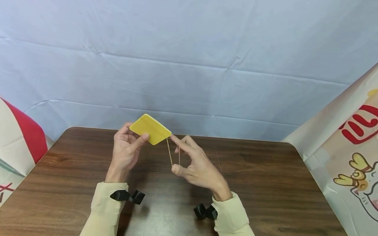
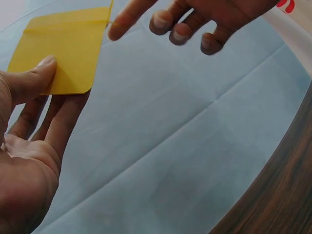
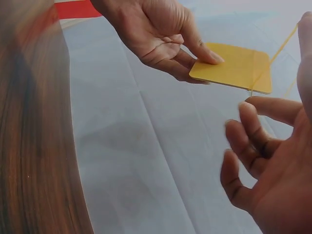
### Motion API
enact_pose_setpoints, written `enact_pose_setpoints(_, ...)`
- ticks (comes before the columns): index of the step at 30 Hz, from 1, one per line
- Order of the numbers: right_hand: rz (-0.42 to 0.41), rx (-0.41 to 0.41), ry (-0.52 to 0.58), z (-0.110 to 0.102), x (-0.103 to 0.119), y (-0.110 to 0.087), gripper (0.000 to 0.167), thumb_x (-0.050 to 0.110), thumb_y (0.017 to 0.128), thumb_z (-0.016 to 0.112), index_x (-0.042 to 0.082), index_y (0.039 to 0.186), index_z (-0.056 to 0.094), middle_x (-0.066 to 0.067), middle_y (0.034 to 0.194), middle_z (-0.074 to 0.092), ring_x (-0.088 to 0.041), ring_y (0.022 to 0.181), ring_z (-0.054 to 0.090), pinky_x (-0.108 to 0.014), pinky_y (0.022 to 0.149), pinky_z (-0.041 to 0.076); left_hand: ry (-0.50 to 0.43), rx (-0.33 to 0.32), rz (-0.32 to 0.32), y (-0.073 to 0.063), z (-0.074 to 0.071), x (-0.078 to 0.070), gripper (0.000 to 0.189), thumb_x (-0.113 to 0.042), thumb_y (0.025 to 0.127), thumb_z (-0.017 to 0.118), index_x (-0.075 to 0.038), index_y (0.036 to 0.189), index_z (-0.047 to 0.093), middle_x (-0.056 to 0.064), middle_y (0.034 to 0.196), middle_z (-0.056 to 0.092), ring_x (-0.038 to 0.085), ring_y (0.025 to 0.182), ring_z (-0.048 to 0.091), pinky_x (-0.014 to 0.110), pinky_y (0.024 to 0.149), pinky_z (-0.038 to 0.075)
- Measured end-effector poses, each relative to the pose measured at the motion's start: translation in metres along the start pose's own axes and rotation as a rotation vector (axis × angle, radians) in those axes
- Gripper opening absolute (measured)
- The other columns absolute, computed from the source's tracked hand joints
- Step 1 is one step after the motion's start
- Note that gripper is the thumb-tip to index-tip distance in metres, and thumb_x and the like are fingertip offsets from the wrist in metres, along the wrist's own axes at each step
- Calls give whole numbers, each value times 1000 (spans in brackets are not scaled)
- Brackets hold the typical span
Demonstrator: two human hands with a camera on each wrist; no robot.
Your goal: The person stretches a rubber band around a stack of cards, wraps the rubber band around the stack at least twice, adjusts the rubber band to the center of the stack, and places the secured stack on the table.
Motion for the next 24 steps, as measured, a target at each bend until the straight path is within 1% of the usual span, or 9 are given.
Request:
enact_pose_setpoints(3,2,-35,39,-4,1,0,88,71,90,53,7,150,50,1,103,50,-18,98,50,-35,84,44,15,36,17,0,3,-3,35,17,83,73,-11,103,69,8,103,73,20,94,71,31,79,60)
enact_pose_setpoints(7,0,-74,70,-9,3,0,87,69,88,59,4,146,53,-2,103,49,-19,99,50,-33,84,44,17,83,33,-1,8,-5,27,2,83,82,-13,103,70,5,101,73,17,91,70,28,77,59)
enact_pose_setpoints(10,7,-80,82,-10,2,1,88,71,87,60,7,147,54,-3,103,49,-20,99,50,-34,85,43,0,133,53,-1,12,-8,25,-6,83,84,-14,101,70,3,100,71,15,92,69,27,77,59)
enact_pose_setpoints(13,19,-71,94,-9,1,2,89,74,86,60,11,148,54,-3,103,49,-21,100,52,-35,88,44,-10,192,65,-2,17,-11,22,-8,83,84,-14,99,70,3,100,69,15,93,68,27,78,59)
enact_pose_setpoints(15,20,-61,94,-8,1,1,88,75,86,59,14,148,54,-2,104,50,-21,100,52,-36,88,43,3,230,66,-4,19,-14,20,-7,82,84,-13,96,70,3,100,69,16,94,66,27,78,58)
enact_pose_setpoints(18,8,-49,100,-7,2,1,89,77,86,57,14,147,55,-1,105,50,-22,99,51,-36,88,42,34,294,66,-6,23,-17,17,-6,82,83,-11,91,69,3,96,69,19,92,65,28,77,58)
enact_pose_setpoints(21,-12,-40,117,-7,2,0,89,78,86,56,12,146,56,-2,104,50,-24,101,49,-39,88,41,38,383,77,-8,28,-20,15,2,84,80,-7,89,69,4,93,70,24,91,66,33,77,59)
enact_pose_setpoints(23,-13,-31,123,-7,2,-1,89,78,86,56,11,145,57,-4,104,48,-27,103,48,-42,89,40,33,446,79,-10,33,-21,16,9,87,75,-6,90,70,5,93,70,26,91,67,37,79,58)
enact_pose_setpoints(24,-8,-26,121,-7,1,-2,89,78,86,56,11,144,58,-5,104,48,-29,105,48,-43,91,40,33,477,78,-11,35,-22,15,9,88,73,-6,90,70,5,94,70,27,93,67,38,80,58)
Point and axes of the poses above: each hand's wrist, its own y-axis towards the middle knuckle, its own z-axis out of the palm, x = y × z, the point moved 9 cm from there along y, towards the middle knuckle
